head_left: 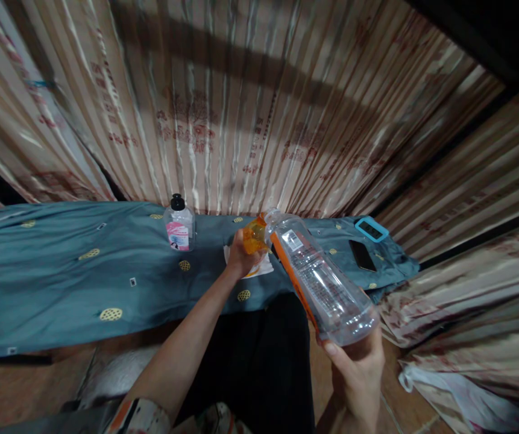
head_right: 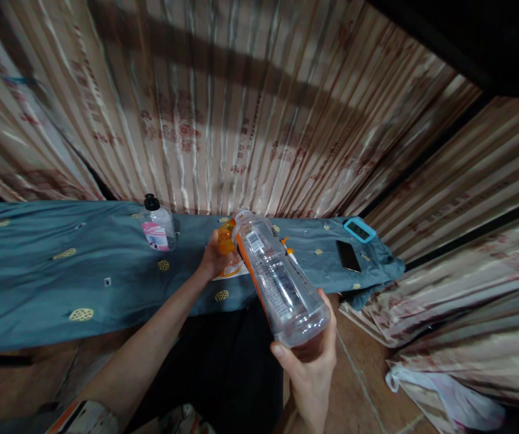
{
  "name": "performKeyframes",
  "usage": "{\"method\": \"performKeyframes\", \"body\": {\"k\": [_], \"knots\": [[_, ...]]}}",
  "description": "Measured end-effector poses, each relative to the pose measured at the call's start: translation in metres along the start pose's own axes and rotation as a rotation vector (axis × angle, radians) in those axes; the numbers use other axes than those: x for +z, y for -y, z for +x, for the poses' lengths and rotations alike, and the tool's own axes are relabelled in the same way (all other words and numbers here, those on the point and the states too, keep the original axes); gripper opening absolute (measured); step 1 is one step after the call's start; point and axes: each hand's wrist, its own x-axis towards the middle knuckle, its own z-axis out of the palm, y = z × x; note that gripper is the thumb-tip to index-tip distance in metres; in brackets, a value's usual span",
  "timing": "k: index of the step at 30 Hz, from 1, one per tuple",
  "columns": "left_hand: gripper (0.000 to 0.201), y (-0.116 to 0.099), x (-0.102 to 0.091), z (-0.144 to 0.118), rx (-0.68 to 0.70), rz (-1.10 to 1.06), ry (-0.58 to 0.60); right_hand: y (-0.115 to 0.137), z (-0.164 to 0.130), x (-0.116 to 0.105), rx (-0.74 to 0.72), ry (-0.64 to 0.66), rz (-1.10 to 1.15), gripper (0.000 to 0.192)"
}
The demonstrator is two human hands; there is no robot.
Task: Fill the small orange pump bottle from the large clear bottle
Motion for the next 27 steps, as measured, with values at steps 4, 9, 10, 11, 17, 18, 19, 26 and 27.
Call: {"method": "performKeyframes", "body": {"k": [4, 9, 10, 11, 17, 18, 19, 26, 27], "knots": [[0.035, 0.0025, 0.0004, 0.0003, 0.027, -0.003, 0.016, -0.0010, -0.0008, -0.0001, 0.000, -0.009, -0.014, 0.104], [0.038, 0.0054, 0.0011, 0.0006, 0.030, 0.001, 0.008, -0.0010, -0.0023, 0.0013, -0.004, 0.015, -0.010, 0.105], [0.038, 0.0059, 0.0014, 0.0008, 0.031, 0.001, 0.011, -0.0007, -0.0024, 0.0015, -0.005, 0.014, -0.007, 0.105], [0.037, 0.0063, 0.0018, 0.0009, 0.033, 0.001, 0.013, -0.0005, -0.0024, 0.0018, -0.003, 0.012, -0.004, 0.106], [0.041, 0.0028, 0.0014, -0.0008, 0.019, -0.001, -0.034, -0.0003, -0.0020, 0.0025, 0.026, 0.002, 0.010, 0.111], [0.042, 0.0014, 0.0007, -0.0016, 0.014, -0.009, -0.039, -0.0003, -0.0020, 0.0028, 0.034, 0.001, 0.018, 0.113], [0.043, 0.0000, -0.0001, -0.0023, 0.011, -0.021, -0.038, -0.0002, -0.0021, 0.0031, 0.041, -0.002, 0.026, 0.113], [0.046, 0.0037, 0.0015, -0.0037, 0.013, -0.059, -0.036, 0.0004, -0.0021, 0.0045, 0.057, -0.016, 0.077, 0.114], [0.047, 0.0064, 0.0025, -0.0033, 0.017, -0.060, -0.046, 0.0003, -0.0018, 0.0046, 0.057, -0.012, 0.079, 0.115]]}}
